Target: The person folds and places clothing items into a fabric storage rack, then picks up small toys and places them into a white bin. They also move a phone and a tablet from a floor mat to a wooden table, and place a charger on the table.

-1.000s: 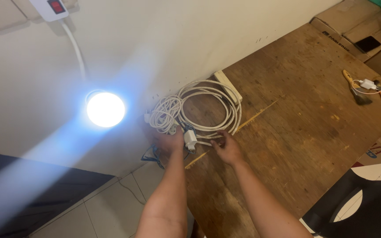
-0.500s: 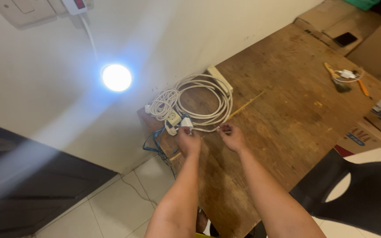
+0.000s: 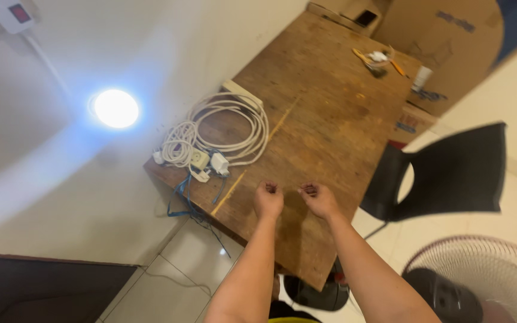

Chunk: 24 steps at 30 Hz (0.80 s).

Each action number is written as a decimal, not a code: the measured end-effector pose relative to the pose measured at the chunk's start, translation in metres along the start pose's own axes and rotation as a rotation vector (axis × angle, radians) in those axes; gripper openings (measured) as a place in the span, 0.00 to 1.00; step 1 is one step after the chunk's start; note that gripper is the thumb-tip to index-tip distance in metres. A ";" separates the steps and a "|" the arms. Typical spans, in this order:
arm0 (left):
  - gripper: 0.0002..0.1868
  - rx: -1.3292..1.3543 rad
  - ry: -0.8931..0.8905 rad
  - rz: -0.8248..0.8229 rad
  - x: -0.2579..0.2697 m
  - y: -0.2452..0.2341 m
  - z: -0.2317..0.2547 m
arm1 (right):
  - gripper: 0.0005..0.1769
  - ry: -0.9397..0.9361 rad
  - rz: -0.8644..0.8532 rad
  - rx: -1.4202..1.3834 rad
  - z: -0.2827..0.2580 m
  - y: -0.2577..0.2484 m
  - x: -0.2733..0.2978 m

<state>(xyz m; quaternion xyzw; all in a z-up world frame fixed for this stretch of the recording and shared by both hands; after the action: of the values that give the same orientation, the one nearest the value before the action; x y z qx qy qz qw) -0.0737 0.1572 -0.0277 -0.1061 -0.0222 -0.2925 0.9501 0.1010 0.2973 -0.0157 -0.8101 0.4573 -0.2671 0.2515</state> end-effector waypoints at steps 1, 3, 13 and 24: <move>0.10 0.010 0.004 -0.034 0.004 0.002 0.002 | 0.18 0.018 0.018 0.036 0.004 -0.003 0.010; 0.10 0.025 0.025 -0.092 0.025 -0.001 0.003 | 0.18 0.040 0.018 0.022 0.009 0.001 0.044; 0.09 -0.101 -0.044 -0.301 0.115 -0.002 0.007 | 0.20 0.263 -0.012 0.021 -0.020 -0.013 0.198; 0.07 0.054 0.022 -0.392 0.233 0.043 0.055 | 0.16 0.355 0.122 -0.232 0.050 -0.069 0.291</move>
<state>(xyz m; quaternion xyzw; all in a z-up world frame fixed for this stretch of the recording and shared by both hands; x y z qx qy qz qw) 0.1446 0.0755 0.0425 -0.0710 -0.0400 -0.4722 0.8777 0.3039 0.0823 0.0518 -0.7448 0.5701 -0.3355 0.0879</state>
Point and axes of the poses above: each hand's wrist, its own x-axis away from the middle knuckle, its own y-axis out of the palm, z = x × y, the point moved 9 cm from there along -x, towards the middle knuckle, and after that the axes turned 4 degrees about y, right-handed, at the moved point
